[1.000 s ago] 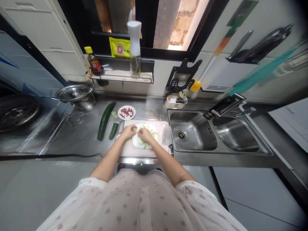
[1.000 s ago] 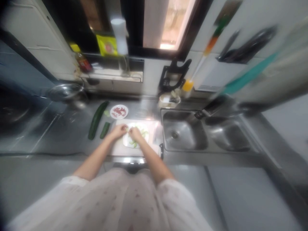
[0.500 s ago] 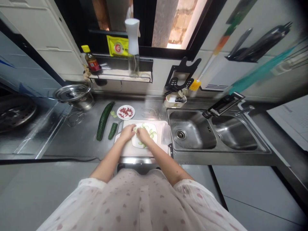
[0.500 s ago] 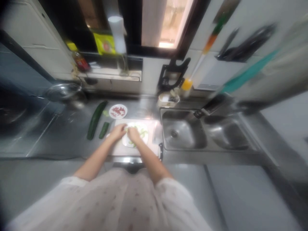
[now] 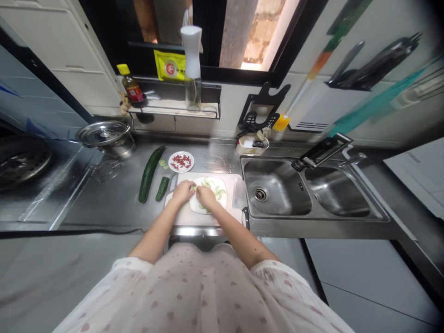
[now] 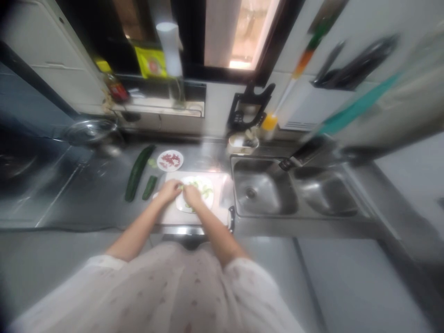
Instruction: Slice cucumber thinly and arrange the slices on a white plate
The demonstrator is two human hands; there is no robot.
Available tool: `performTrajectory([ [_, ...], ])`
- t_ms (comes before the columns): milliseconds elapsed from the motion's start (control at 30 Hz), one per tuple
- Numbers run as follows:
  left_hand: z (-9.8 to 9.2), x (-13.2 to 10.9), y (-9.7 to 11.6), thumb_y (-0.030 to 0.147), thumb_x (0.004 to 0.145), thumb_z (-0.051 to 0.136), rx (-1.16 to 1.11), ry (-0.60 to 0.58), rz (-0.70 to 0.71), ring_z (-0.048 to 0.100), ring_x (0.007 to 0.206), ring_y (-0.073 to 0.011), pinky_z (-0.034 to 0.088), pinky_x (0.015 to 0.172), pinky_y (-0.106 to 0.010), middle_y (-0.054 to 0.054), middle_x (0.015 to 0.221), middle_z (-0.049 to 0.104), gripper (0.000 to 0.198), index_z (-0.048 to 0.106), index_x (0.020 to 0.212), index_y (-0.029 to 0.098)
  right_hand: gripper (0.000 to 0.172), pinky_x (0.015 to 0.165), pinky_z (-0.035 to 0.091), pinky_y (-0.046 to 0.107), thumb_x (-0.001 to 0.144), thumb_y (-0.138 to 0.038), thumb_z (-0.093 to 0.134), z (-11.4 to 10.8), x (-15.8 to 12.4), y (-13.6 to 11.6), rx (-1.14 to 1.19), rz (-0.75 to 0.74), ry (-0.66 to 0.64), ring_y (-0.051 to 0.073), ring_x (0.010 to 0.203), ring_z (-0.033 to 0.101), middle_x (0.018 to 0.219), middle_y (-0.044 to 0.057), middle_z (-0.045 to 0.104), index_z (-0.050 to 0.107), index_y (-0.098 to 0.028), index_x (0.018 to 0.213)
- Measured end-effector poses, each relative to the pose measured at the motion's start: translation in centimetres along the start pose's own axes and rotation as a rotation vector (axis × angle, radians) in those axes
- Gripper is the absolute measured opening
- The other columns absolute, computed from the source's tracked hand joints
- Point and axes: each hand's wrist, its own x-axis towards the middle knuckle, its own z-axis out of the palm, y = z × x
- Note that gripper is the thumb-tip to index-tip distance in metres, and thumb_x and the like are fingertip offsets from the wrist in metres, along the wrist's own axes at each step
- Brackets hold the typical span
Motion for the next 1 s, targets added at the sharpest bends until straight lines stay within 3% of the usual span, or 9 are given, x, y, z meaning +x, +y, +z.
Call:
performTrajectory([
  [533, 0.2, 0.0, -0.3, 0.031, 0.080, 0.060, -0.012, 0.001, -0.019, 0.058, 0.094, -0.0214, 0.042, 0.086, -0.030, -0.006, 0.095, 0.064, 0.030, 0.067, 0.107, 0.021, 0.032, 0.073, 0.042, 0.027, 0.096, -0.025, 0.034, 0.2, -1.3, 0.2, -0.141, -0.044, -0.006, 0.019, 0.091, 0.059, 0.100, 0.009, 0.065, 0.062, -0.019, 0.111],
  [1000, 0.1, -0.1, -0.1, 0.031, 0.079, 0.060, -0.047, 0.024, -0.016, 0.058, 0.090, -0.0201, 0.043, 0.084, -0.030, -0.006, 0.094, 0.065, 0.032, 0.067, 0.108, 0.020, 0.029, 0.075, 0.039, 0.026, 0.095, -0.024, 0.037, 1.1, -1.1, 0.6, -0.085, -0.027, 0.035, 0.019, 0.093, 0.058, 0.102, 0.009, 0.067, 0.062, -0.019, 0.108],
])
